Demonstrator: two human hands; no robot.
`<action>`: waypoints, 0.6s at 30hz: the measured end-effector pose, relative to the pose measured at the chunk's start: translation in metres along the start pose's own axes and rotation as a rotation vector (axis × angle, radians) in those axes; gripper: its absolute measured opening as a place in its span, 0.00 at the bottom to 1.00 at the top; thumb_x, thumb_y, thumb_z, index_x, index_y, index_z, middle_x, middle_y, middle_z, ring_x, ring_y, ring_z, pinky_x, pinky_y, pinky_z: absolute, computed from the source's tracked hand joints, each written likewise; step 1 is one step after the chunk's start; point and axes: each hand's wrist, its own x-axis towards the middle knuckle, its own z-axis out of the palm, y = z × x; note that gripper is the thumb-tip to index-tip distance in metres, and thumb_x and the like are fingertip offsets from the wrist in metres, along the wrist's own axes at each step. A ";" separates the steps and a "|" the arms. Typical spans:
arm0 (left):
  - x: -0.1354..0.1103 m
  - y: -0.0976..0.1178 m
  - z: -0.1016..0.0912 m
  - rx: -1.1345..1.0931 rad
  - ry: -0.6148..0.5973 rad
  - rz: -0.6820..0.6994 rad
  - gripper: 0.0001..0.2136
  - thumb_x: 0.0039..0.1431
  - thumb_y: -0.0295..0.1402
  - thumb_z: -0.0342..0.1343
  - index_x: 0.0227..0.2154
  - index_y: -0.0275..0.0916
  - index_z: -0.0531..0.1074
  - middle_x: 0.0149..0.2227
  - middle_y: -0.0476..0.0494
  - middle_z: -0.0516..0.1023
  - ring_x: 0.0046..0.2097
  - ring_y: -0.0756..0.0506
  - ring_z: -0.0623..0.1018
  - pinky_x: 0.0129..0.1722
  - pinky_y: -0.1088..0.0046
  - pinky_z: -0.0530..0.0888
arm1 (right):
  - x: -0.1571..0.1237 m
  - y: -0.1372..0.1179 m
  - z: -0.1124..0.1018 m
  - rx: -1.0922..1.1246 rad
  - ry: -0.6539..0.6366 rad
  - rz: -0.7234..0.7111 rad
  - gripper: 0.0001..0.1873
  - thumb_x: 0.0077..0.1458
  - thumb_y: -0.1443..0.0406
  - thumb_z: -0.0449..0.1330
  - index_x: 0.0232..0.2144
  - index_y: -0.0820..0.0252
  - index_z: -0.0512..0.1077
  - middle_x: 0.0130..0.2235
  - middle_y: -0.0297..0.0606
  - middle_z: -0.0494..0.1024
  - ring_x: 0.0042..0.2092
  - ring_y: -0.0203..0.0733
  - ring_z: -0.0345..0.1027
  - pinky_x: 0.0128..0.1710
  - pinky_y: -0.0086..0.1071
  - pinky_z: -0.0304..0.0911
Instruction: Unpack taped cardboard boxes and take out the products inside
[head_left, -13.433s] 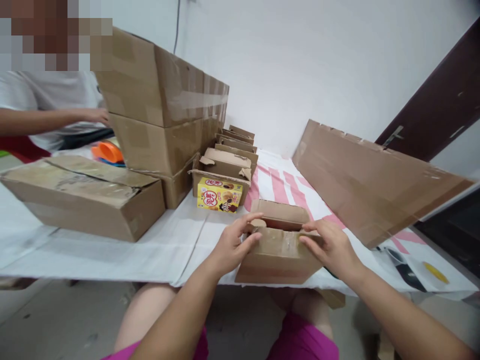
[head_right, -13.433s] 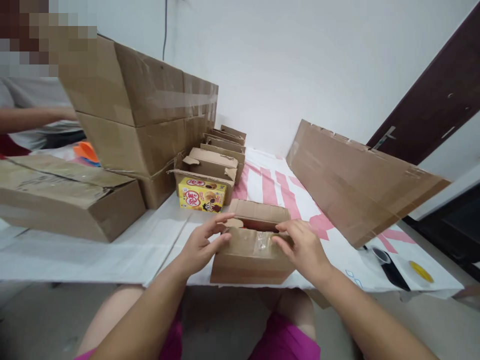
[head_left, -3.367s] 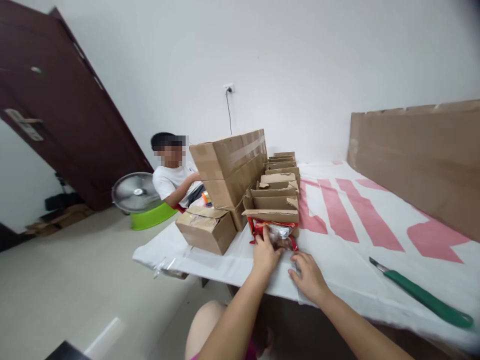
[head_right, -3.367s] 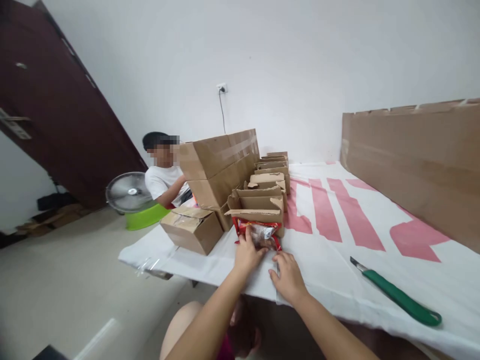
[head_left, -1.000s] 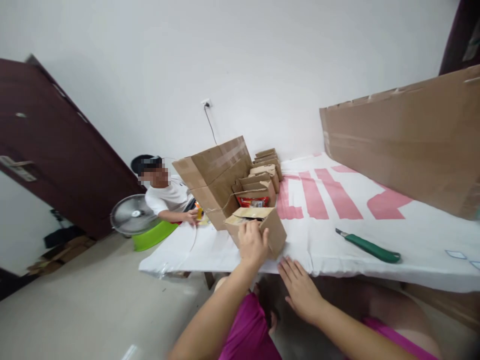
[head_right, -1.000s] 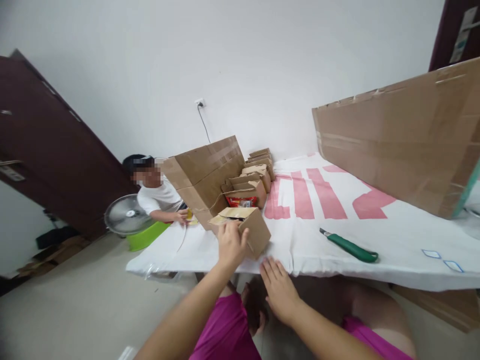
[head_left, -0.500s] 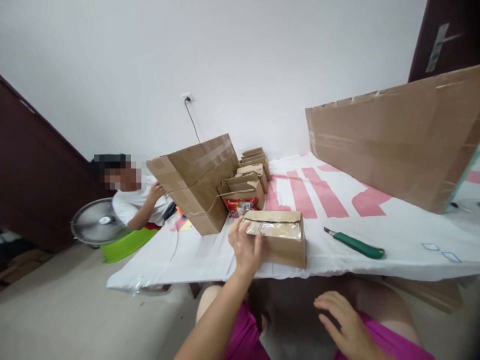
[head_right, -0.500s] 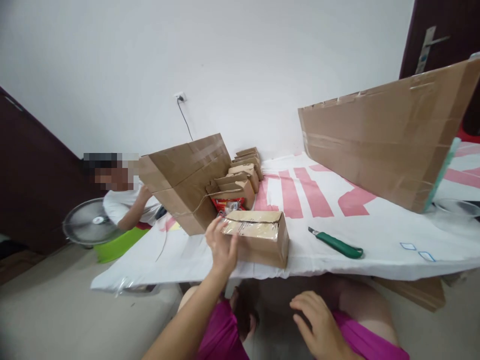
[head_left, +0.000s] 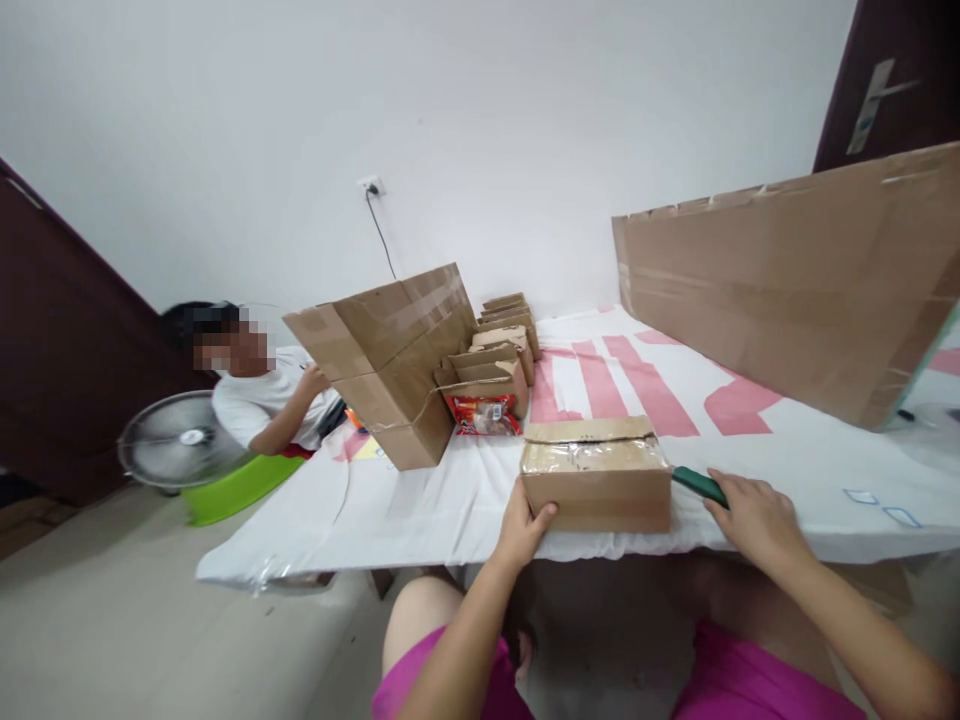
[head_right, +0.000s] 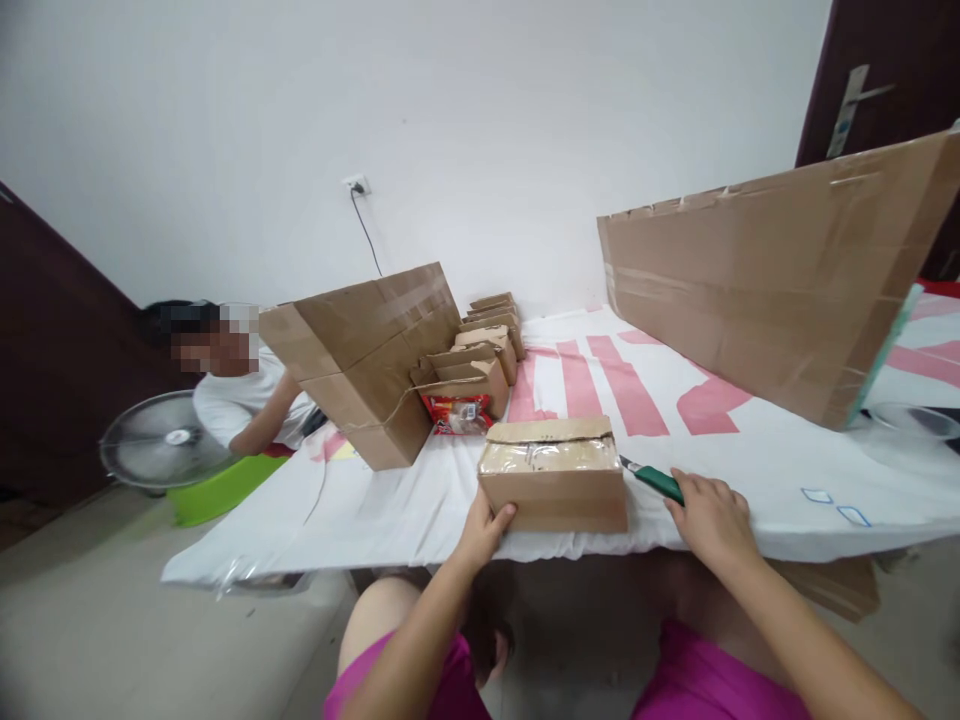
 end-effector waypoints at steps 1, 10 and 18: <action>0.001 -0.001 0.001 -0.020 -0.024 -0.007 0.34 0.53 0.53 0.56 0.57 0.36 0.60 0.56 0.33 0.69 0.58 0.36 0.68 0.58 0.59 0.64 | 0.001 0.003 0.002 -0.011 -0.042 -0.016 0.21 0.57 0.60 0.53 0.51 0.64 0.71 0.47 0.51 0.77 0.47 0.59 0.68 0.42 0.49 0.64; 0.002 -0.004 -0.004 -0.155 0.004 0.005 0.33 0.53 0.54 0.56 0.56 0.38 0.61 0.55 0.34 0.69 0.56 0.36 0.69 0.54 0.60 0.66 | 0.032 0.017 -0.031 0.094 0.170 -0.065 0.20 0.61 0.62 0.47 0.48 0.67 0.70 0.44 0.53 0.77 0.44 0.56 0.70 0.43 0.48 0.65; 0.051 0.029 -0.031 -0.117 0.141 0.097 0.16 0.60 0.48 0.51 0.40 0.41 0.70 0.56 0.37 0.66 0.59 0.38 0.65 0.55 0.60 0.61 | 0.059 -0.027 -0.114 0.300 0.296 -0.415 0.18 0.63 0.62 0.49 0.54 0.57 0.65 0.46 0.45 0.75 0.46 0.51 0.69 0.46 0.46 0.66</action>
